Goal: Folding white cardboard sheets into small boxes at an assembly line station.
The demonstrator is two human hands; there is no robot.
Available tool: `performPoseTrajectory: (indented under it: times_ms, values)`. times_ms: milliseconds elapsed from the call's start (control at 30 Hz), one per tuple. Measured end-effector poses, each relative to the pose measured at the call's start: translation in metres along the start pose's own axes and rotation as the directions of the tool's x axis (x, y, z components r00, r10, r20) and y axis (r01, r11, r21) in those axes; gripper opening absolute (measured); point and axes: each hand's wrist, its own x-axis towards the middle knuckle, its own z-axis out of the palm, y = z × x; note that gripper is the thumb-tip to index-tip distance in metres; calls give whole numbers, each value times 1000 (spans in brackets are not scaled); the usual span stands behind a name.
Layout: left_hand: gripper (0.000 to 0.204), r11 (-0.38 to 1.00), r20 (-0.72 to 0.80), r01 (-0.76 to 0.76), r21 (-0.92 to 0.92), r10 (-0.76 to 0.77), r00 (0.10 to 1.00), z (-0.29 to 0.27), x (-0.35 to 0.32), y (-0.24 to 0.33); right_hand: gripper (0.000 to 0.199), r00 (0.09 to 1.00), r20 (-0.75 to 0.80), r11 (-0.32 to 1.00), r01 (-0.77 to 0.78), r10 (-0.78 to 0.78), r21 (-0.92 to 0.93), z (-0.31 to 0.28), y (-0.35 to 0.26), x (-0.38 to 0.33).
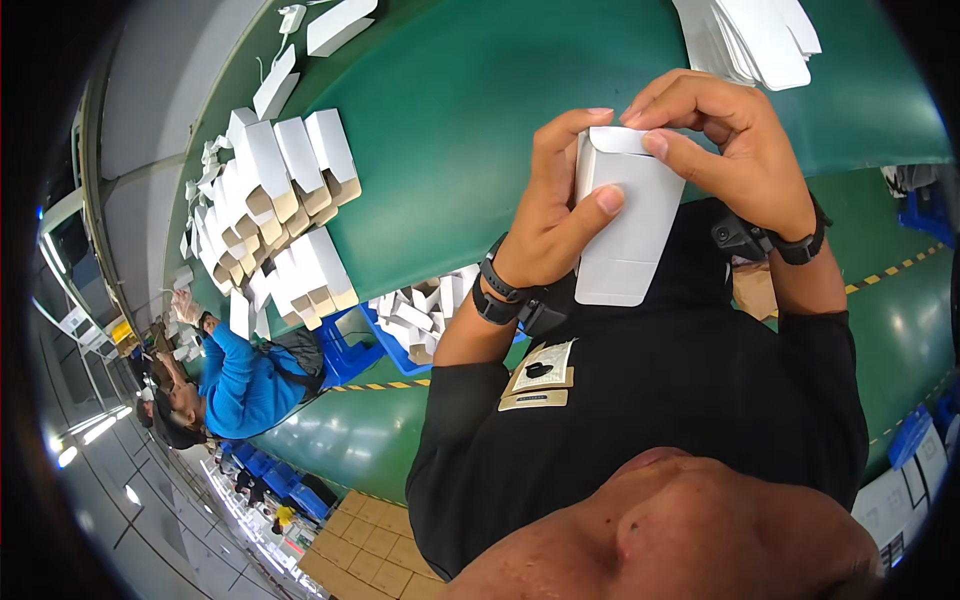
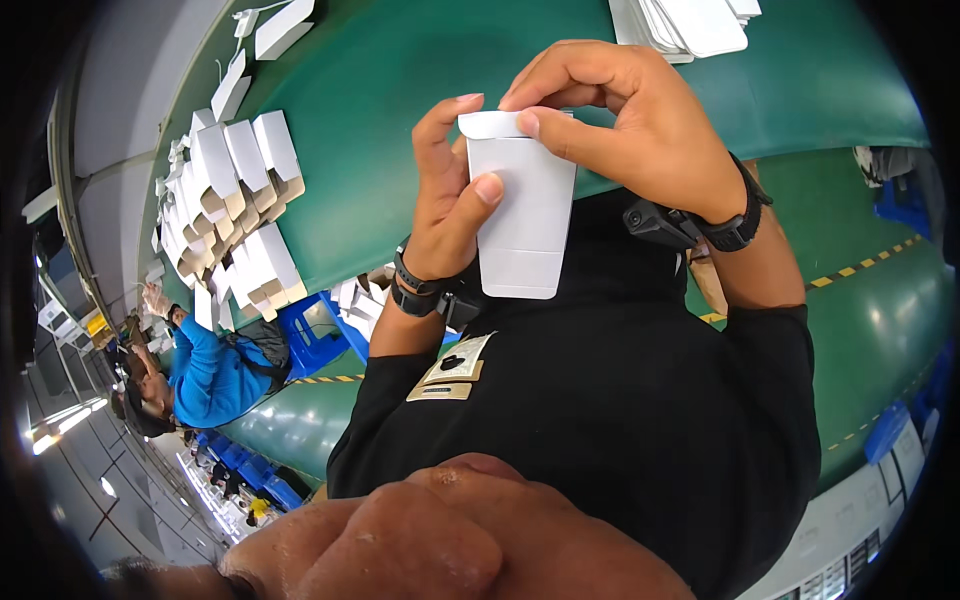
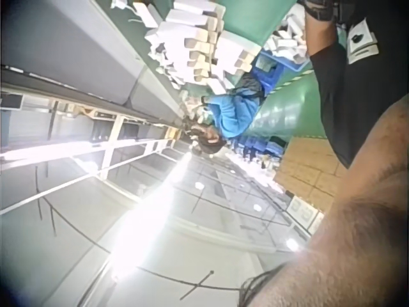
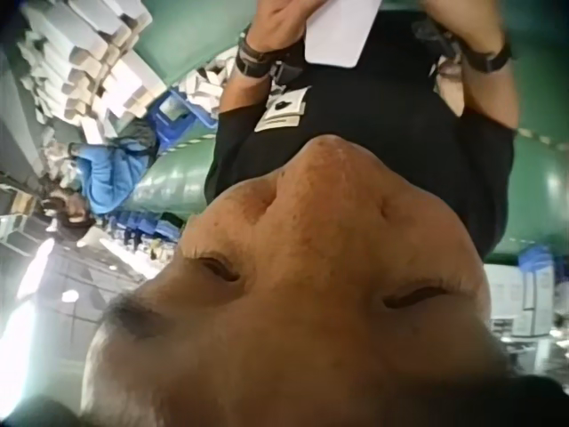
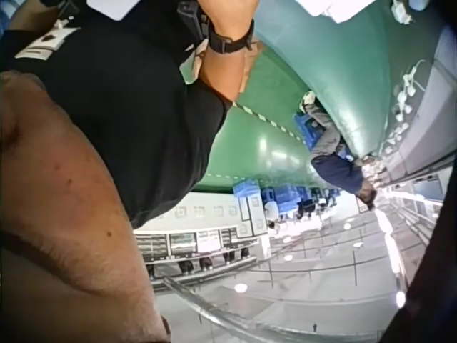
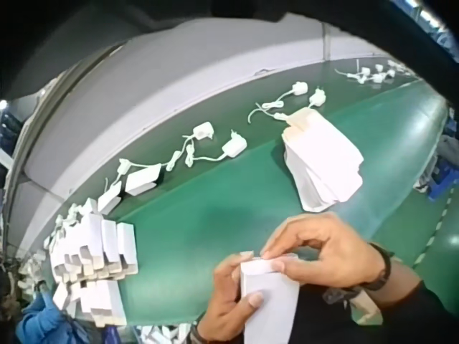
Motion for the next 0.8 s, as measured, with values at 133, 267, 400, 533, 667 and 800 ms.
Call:
performPoseTrajectory:
  times_ms: [133,267,400,533,667,800]
  values:
    - [64,999,-28,-7,34,8,1000,3,2,-2,12,994,-58,991,-89,95,97,0,6,1]
    - [62,1000,-13,6,17,-6,1000,2,4,-1,12,995,-19,992,-98,100,81,-4,10,2]
    - [56,997,-9,31,-68,-31,999,-5,10,1,14,1000,15,999,-27,27,36,-6,16,6]
    - [43,967,-89,88,-237,-112,990,-11,18,5,23,997,-7,994,75,-75,80,1,26,8]
    - [40,961,-141,171,-216,-203,969,-22,26,15,31,998,38,999,53,-53,-3,-4,25,13]
    - [38,973,-473,79,-215,-175,863,-85,70,17,45,967,-54,687,137,-250,-714,-33,-8,18]
